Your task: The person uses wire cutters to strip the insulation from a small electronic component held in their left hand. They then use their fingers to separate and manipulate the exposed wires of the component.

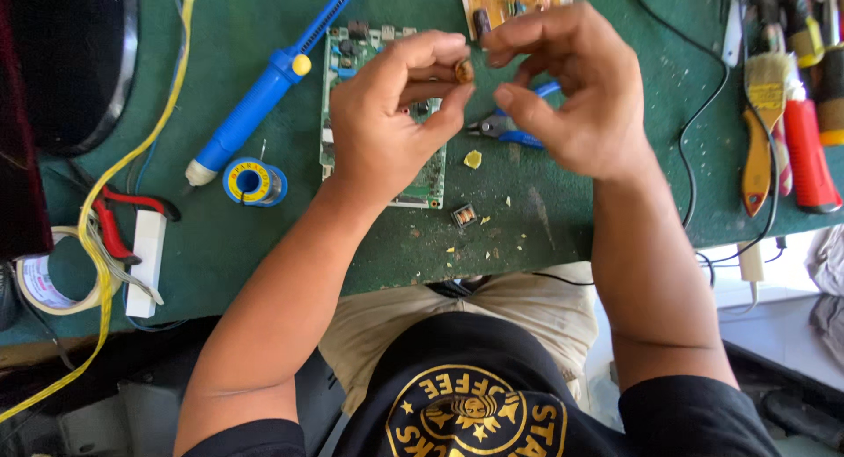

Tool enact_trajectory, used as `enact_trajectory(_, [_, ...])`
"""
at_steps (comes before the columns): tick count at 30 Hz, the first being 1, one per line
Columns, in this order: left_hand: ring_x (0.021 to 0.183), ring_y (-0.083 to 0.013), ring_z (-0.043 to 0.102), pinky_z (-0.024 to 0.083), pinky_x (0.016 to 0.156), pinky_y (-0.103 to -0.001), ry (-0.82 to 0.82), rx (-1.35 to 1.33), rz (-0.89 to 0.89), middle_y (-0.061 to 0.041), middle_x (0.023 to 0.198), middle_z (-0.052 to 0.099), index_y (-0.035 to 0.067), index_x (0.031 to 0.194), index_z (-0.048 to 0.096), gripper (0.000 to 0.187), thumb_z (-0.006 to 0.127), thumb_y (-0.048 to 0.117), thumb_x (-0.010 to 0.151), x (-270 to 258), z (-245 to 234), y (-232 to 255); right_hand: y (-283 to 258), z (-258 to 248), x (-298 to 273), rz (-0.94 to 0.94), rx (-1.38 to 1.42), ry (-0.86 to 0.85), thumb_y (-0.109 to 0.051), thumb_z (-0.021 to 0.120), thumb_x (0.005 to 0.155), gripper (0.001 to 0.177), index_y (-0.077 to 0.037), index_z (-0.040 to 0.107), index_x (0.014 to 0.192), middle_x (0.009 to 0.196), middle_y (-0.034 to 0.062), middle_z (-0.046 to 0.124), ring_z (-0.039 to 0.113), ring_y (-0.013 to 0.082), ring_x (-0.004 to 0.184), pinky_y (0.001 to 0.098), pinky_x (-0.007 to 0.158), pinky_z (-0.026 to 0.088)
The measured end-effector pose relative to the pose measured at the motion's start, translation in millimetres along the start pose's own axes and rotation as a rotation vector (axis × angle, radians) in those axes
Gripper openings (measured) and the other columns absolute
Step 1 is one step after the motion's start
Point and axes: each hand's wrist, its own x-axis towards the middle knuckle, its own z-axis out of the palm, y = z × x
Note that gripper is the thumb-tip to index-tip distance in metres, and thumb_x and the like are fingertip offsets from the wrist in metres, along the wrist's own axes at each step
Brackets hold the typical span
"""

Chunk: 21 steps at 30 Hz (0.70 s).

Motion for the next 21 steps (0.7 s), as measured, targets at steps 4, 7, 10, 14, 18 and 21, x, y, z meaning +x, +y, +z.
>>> enact_trajectory(4, [0.098,-0.0205,0.083,0.074,0.094,-0.034,-0.043,0.283,0.185,-0.014,0.119,0.078,0.009,0.141,0.057,0.055,0.085,-0.012,0.099,-2,-5,-14,-3,-1,3,-0.362,-0.463,0.006,-0.003,0.086,0.107,0.017,0.003,0.078,0.12,0.12,0.0237,0.069,0.07,0.0365,0.112,0.047,0.102,0.058])
enact_trajectory(7, [0.1,-0.0178,0.08,0.066,0.099,-0.034,-0.065,0.399,0.173,-0.007,0.122,0.078,0.012,0.144,0.058,0.051,0.081,-0.004,0.101,-4,-5,-12,2,3,5,-0.39,-0.506,-0.018,-0.001,0.082,0.107,0.01,0.003,0.079,0.117,0.119,0.0209,0.064,0.068,0.0332,0.109,0.0437,0.098,0.056])
enact_trajectory(10, [0.085,-0.022,0.079,0.071,0.069,-0.029,0.098,0.344,0.303,-0.012,0.107,0.079,0.005,0.135,0.069,0.051,0.085,-0.007,0.088,2,5,-13,13,3,12,-0.448,-0.479,0.044,-0.003,0.084,0.101,0.006,-0.002,0.083,0.108,0.109,0.0168,0.072,0.071,0.0337,0.089,0.041,0.074,0.059])
enact_trajectory(14, [0.082,-0.0213,0.078,0.071,0.067,-0.027,0.113,0.236,0.295,-0.012,0.106,0.08,0.002,0.129,0.072,0.044,0.085,-0.004,0.088,0,10,-22,17,12,11,-0.442,-0.454,0.056,-0.005,0.072,0.107,0.008,0.002,0.073,0.106,0.108,0.0201,0.068,0.065,0.0359,0.086,0.0415,0.069,0.055])
enact_trajectory(18, [0.077,-0.0188,0.081,0.071,0.063,-0.026,0.179,0.135,0.286,-0.009,0.101,0.08,0.004,0.12,0.075,0.037,0.088,-0.001,0.085,4,14,-22,28,16,12,-0.42,-0.213,0.077,-0.008,0.06,0.11,0.013,0.002,0.063,0.103,0.104,0.0192,0.061,0.064,0.037,0.094,0.0432,0.075,0.054])
enact_trajectory(21, [0.076,-0.0201,0.08,0.071,0.061,-0.027,0.211,0.146,0.319,-0.01,0.099,0.079,0.002,0.118,0.076,0.036,0.088,-0.002,0.085,4,12,-23,22,14,12,-0.428,-0.216,0.099,-0.008,0.067,0.106,0.011,0.003,0.065,0.104,0.103,0.0183,0.062,0.063,0.034,0.091,0.0401,0.071,0.053])
